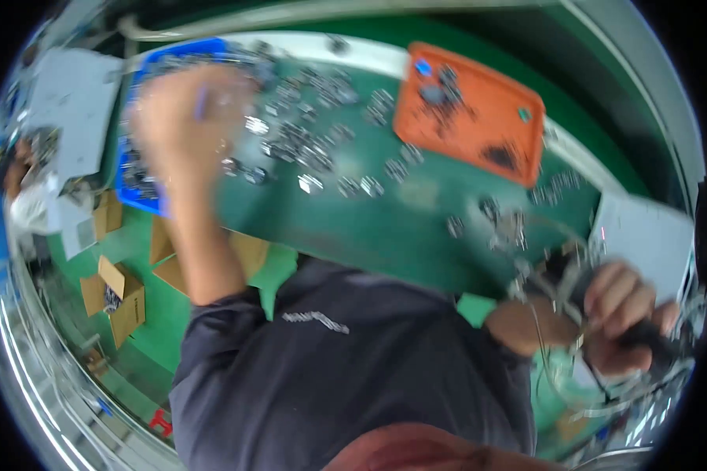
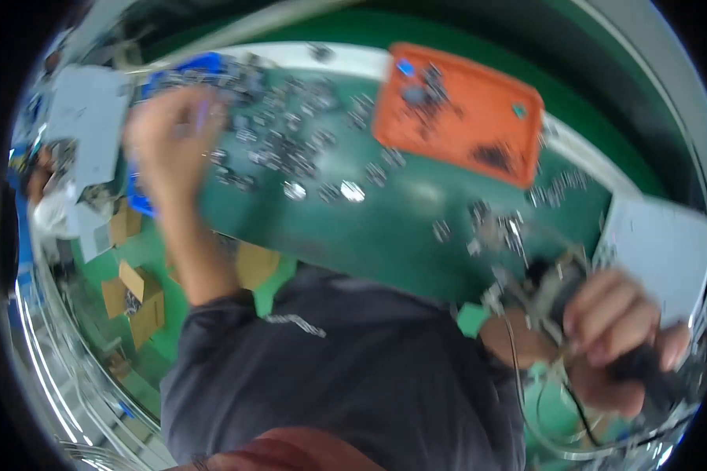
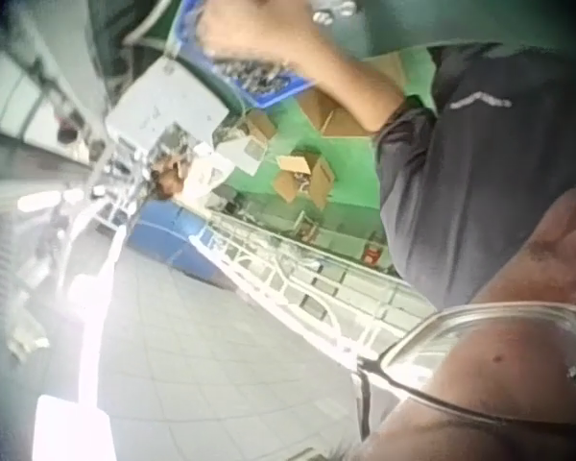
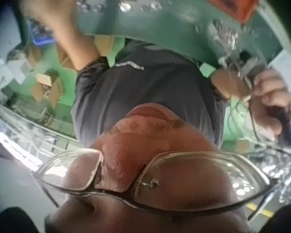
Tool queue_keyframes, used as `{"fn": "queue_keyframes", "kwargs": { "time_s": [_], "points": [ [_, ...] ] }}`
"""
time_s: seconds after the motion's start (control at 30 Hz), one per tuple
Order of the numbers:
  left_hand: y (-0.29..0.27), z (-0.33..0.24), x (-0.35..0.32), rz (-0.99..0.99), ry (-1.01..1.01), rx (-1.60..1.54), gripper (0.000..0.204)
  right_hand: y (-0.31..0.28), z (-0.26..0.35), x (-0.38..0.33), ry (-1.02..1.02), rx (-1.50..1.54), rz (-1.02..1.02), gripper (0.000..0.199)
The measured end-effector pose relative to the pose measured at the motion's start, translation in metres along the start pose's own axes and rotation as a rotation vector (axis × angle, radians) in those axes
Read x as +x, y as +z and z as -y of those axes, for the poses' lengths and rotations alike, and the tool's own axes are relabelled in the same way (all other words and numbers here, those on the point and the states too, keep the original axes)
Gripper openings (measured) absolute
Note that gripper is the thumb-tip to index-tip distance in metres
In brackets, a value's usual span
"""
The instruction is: The person assembles small electronic components on a workbench using a specialized assembly tool.
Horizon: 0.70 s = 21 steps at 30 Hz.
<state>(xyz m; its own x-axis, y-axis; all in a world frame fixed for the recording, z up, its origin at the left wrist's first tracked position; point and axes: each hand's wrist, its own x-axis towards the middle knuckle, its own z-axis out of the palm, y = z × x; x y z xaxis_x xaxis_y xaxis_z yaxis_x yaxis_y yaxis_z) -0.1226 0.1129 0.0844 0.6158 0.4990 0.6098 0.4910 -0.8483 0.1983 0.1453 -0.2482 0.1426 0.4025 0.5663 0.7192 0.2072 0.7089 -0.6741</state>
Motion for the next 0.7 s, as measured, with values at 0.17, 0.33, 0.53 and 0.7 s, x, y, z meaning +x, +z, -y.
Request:
{"fn": "queue_keyframes", "kwargs": {
  "time_s": [0.17,0.33,0.53,0.7],
  "points": [
    [-0.08,0.19,-0.051,-0.13,-0.637,0.457,0.03,-0.007,-0.004,0.015,0.191,0.146,0.124,0.061],
    [-0.064,0.271,-0.068,0.14,-0.7,0.212,0.038,-0.018,-0.014,0.012,0.113,0.024,0.188,0.077],
    [-0.05,0.12,-0.064,-0.367,-0.418,0.269,0.023,0.0,-0.001,0.009,0.141,-0.07,0.169,0.085],
    [0.028,-0.153,-0.078,0.515,0.029,-0.758,0.051,0.005,0.011,-0.011,0.049,-0.097,-0.043,0.081]
  ]
}}
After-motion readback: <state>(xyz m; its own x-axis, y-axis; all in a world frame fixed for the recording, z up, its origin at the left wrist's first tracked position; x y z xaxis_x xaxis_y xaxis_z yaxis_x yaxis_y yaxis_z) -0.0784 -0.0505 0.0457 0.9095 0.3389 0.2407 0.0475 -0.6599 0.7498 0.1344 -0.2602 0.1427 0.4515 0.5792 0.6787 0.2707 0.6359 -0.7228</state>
